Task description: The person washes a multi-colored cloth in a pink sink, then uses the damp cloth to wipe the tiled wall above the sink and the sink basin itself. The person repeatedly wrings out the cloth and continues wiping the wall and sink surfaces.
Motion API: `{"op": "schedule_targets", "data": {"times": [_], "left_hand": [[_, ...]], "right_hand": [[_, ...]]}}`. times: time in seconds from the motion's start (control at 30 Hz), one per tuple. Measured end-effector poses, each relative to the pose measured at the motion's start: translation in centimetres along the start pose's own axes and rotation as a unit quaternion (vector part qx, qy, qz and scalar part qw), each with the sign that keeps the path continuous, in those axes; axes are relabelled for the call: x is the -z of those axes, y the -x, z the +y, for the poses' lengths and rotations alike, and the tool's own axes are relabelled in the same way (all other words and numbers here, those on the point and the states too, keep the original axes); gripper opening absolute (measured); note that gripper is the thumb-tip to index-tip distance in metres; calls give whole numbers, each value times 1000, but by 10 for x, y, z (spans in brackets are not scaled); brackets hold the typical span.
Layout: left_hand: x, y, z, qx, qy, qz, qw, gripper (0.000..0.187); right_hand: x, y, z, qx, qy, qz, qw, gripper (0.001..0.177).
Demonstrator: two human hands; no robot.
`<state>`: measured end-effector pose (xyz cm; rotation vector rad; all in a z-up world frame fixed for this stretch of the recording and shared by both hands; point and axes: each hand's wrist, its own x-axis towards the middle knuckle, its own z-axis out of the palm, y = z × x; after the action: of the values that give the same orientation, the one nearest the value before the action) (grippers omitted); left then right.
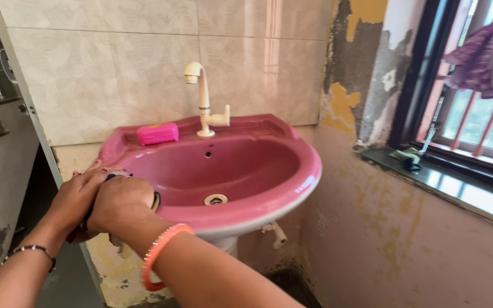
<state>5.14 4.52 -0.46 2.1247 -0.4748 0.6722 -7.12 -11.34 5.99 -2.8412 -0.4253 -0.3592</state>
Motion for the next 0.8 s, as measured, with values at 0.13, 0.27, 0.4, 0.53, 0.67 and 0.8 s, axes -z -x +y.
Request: {"op": "schedule_targets", "data": {"times": [0.13,0.27,0.4,0.53,0.67,0.8], "left_hand": [[-21,52,58,-147,-161,43,975,47],[-57,99,151,-85,-265,59,959,51],[-103,116,235,-16,-346,27,938,65],[-157,111,290,-13,-401,6,916,73],[-211,97,330,-18,-404,-24,914,79],[-269,73,362,-39,-394,-56,917,74]], "right_hand": [[21,63,44,24,-1,-30,999,49],[49,134,109,97,61,89,989,64],[63,172,182,194,88,204,956,78],[83,178,254,205,70,159,963,85],[102,168,315,204,73,98,971,84],[124,143,378,128,99,8,987,96]]}}
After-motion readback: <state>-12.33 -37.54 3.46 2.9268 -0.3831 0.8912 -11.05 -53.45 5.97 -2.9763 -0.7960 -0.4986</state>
